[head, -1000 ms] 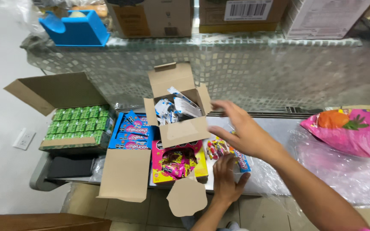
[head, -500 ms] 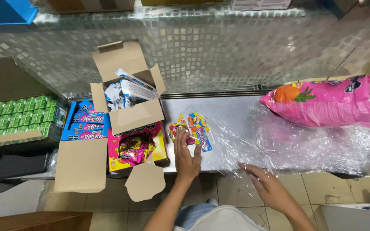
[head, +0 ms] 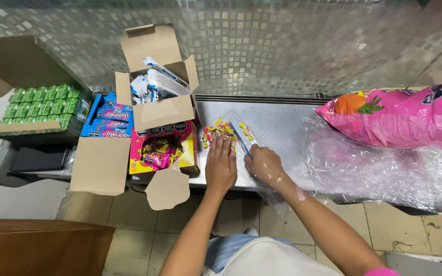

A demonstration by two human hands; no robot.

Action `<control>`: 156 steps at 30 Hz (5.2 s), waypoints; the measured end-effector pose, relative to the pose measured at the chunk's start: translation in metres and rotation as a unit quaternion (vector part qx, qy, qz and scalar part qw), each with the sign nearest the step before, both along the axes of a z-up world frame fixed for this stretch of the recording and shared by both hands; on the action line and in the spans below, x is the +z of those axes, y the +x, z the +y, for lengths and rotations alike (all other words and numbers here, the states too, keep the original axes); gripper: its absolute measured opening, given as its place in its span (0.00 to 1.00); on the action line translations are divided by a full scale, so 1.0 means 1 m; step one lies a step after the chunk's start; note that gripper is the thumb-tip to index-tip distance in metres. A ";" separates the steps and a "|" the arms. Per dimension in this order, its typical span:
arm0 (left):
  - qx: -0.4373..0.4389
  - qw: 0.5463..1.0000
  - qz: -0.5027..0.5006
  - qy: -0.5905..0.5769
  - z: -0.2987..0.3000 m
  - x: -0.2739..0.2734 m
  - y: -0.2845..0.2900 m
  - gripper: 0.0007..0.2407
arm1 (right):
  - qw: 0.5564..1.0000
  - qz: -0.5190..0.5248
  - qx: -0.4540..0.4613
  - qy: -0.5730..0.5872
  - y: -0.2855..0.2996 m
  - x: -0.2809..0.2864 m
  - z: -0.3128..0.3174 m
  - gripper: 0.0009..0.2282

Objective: The person organizes candy and snacks on a table, placing them into plastic bags by hand and then putting the bags into cardboard boxes.

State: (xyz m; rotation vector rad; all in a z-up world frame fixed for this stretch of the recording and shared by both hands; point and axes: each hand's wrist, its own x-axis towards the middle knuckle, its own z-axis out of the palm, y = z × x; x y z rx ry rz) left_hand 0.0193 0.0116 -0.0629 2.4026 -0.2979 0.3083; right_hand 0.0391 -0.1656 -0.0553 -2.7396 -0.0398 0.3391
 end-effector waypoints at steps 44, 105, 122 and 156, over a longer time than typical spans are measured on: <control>0.248 0.645 0.271 -0.670 0.349 0.052 0.109 0.05 | 0.969 -0.029 -0.079 0.232 -0.039 0.151 0.261 0.11; -0.023 0.973 0.206 0.099 -0.011 0.028 0.013 0.29 | 0.982 -0.045 -0.070 0.170 -0.121 0.082 -0.081 0.06; -0.199 0.876 0.272 -0.347 0.005 0.173 -0.081 0.11 | 0.919 -0.210 -0.014 0.333 -0.162 0.150 -0.053 0.07; -0.376 0.900 -0.067 -0.210 -0.009 0.164 -0.010 0.03 | 0.833 -0.438 -0.293 0.170 -0.226 0.134 0.012 0.28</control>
